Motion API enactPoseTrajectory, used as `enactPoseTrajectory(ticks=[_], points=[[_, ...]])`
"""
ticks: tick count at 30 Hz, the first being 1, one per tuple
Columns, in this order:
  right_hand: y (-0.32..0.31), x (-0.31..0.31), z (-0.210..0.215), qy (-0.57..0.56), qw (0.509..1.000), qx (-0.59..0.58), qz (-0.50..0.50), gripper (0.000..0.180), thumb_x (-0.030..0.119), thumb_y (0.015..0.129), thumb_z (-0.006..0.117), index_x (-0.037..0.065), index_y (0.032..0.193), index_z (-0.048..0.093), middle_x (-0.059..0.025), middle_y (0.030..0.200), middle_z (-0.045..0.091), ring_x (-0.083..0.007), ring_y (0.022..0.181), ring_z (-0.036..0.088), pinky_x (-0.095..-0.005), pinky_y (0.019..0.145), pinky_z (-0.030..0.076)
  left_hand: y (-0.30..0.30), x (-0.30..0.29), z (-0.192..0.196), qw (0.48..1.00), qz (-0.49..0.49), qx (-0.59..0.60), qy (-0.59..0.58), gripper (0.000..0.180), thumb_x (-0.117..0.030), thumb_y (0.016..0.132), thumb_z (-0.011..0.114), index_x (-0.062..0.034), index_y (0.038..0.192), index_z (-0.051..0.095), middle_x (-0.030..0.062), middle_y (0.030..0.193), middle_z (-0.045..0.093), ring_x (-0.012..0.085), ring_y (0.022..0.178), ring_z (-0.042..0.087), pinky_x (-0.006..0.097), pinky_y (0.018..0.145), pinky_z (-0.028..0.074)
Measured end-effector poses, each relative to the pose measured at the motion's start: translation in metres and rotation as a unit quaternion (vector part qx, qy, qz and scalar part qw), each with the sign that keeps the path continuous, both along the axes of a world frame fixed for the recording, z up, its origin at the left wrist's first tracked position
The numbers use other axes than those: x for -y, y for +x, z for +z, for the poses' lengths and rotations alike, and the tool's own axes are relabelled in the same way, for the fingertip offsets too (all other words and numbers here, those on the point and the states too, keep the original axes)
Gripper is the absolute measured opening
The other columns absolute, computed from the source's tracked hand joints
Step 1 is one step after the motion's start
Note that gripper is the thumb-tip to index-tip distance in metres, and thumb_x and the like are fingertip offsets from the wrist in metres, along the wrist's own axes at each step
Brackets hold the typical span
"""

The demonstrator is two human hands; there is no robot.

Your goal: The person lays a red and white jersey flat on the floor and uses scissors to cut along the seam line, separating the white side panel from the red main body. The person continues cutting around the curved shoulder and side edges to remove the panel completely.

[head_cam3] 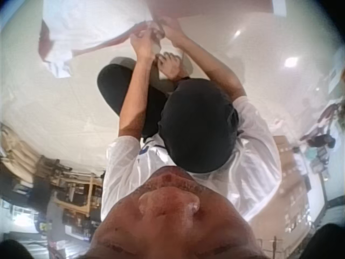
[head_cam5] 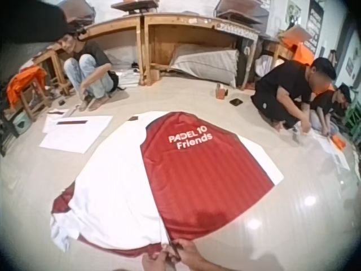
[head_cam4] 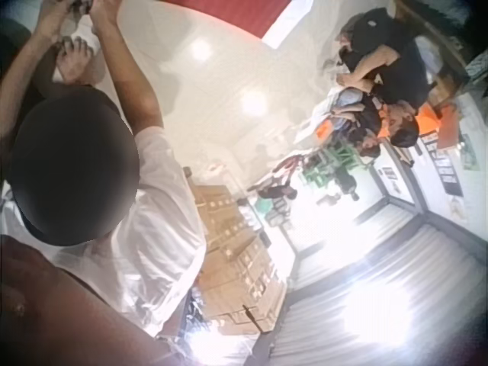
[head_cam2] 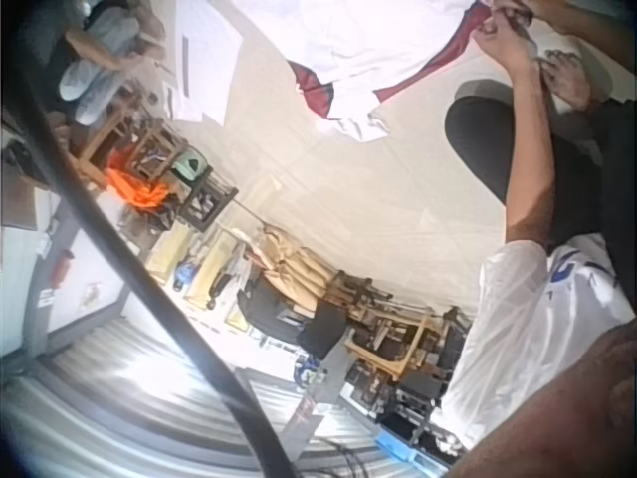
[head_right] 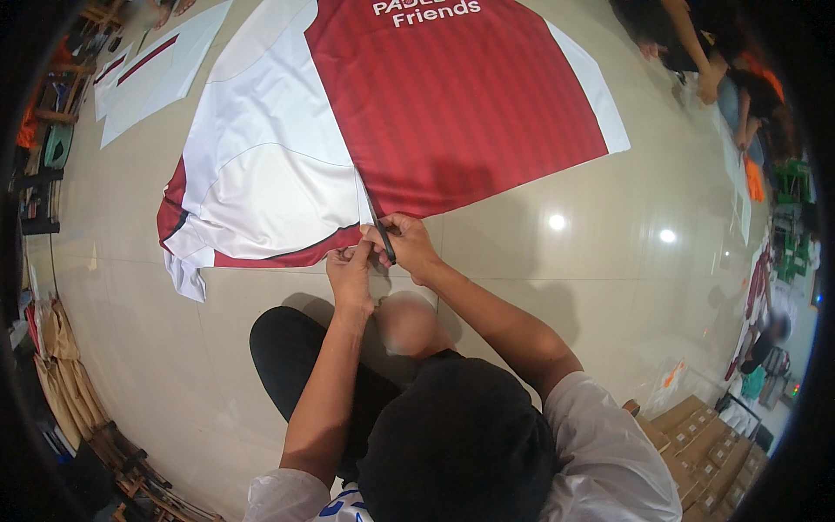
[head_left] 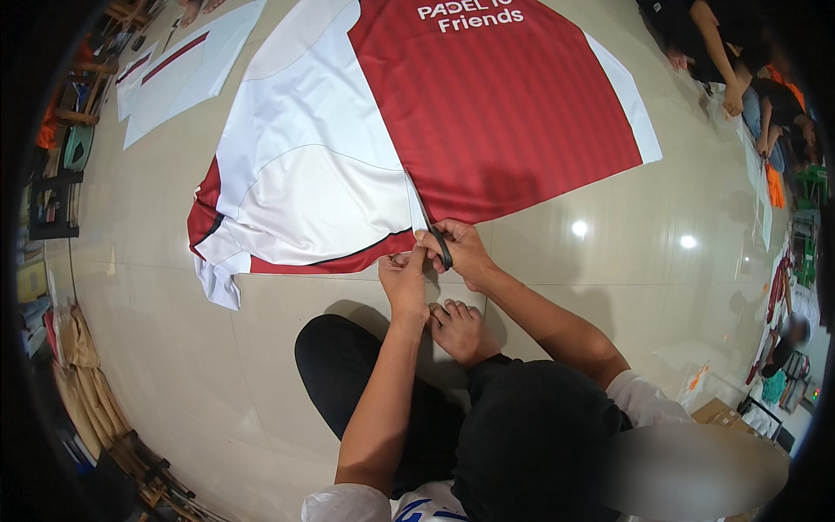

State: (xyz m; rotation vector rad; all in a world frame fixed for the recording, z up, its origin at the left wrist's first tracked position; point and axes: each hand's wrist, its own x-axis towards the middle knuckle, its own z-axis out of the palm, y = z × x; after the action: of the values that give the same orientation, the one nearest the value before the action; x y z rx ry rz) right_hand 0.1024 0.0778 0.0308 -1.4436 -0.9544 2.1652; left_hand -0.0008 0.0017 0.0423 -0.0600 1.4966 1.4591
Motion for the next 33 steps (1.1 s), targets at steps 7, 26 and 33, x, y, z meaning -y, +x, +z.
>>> enactPoseTrajectory(ticks=[7,26,33], points=[[-0.005,-0.005,0.002,-0.007,1.000,-0.027,-0.009,0.040,0.033,0.091,0.086,-0.002,0.099,0.069,-0.0047,0.080,0.065,-0.0091,0.061,0.058,-0.0258,0.054,0.047,-0.001,-0.003,-0.001,0.999,0.013,-0.004,0.031,0.041,-0.006,0.100,0.078,-0.0069,0.095,0.037,0.0158,0.082,0.068,0.0211,0.067,0.068,0.034,0.058,0.056],[-0.010,-0.015,0.007,0.002,1.000,-0.024,-0.018,0.042,0.033,0.091,0.088,-0.002,0.101,0.068,-0.0049,0.080,0.065,-0.0089,0.060,0.058,-0.0262,0.053,0.047,-0.004,0.003,-0.008,1.000,0.007,-0.004,0.023,0.037,-0.007,0.100,0.078,-0.0050,0.103,0.041,0.0068,0.086,0.064,0.0197,0.081,0.072,0.035,0.082,0.059],[-0.012,-0.016,-0.002,0.002,1.000,-0.019,-0.016,0.040,0.032,0.092,0.087,-0.001,0.101,0.068,-0.0043,0.078,0.065,-0.0087,0.058,0.058,-0.0257,0.052,0.046,-0.005,0.004,-0.013,1.000,-0.002,-0.010,0.008,0.038,-0.008,0.099,0.079,-0.0065,0.103,0.041,0.0047,0.086,0.063,0.0172,0.083,0.071,0.034,0.087,0.059]])
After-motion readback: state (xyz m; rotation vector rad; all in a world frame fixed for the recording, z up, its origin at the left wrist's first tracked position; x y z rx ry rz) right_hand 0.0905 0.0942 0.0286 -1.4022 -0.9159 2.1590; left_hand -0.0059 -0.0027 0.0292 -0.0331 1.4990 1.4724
